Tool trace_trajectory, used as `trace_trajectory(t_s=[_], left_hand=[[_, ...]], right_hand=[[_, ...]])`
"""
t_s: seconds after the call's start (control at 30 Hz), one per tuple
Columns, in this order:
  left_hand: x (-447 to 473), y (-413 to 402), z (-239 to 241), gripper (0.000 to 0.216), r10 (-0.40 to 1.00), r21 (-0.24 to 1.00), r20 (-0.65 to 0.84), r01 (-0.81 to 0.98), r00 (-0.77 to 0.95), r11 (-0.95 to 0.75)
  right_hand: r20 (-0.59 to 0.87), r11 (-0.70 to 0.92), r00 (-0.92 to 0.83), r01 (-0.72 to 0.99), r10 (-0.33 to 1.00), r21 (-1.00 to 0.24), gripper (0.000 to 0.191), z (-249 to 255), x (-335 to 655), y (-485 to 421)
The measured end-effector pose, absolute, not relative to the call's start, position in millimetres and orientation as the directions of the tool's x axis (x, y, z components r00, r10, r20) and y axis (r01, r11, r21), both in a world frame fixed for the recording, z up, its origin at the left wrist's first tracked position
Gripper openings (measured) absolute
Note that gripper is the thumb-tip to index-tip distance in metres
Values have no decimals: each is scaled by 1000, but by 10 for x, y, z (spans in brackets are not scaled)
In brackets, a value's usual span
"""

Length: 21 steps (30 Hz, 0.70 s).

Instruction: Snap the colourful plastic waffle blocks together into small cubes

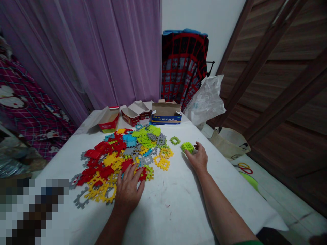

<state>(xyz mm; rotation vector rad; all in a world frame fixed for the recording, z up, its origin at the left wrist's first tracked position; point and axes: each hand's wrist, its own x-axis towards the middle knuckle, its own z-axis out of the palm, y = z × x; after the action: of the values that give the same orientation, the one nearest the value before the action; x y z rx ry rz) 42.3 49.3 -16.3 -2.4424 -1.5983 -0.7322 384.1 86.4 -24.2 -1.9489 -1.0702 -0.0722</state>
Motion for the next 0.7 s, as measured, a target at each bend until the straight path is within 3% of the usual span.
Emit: trace_trajectory(t_s=[0.7], left_hand=[[423, 491, -170, 40, 830, 168, 464, 889, 310, -426]], right_hand=[[368, -364, 640, 722, 675, -588, 72, -184, 3755, 830]])
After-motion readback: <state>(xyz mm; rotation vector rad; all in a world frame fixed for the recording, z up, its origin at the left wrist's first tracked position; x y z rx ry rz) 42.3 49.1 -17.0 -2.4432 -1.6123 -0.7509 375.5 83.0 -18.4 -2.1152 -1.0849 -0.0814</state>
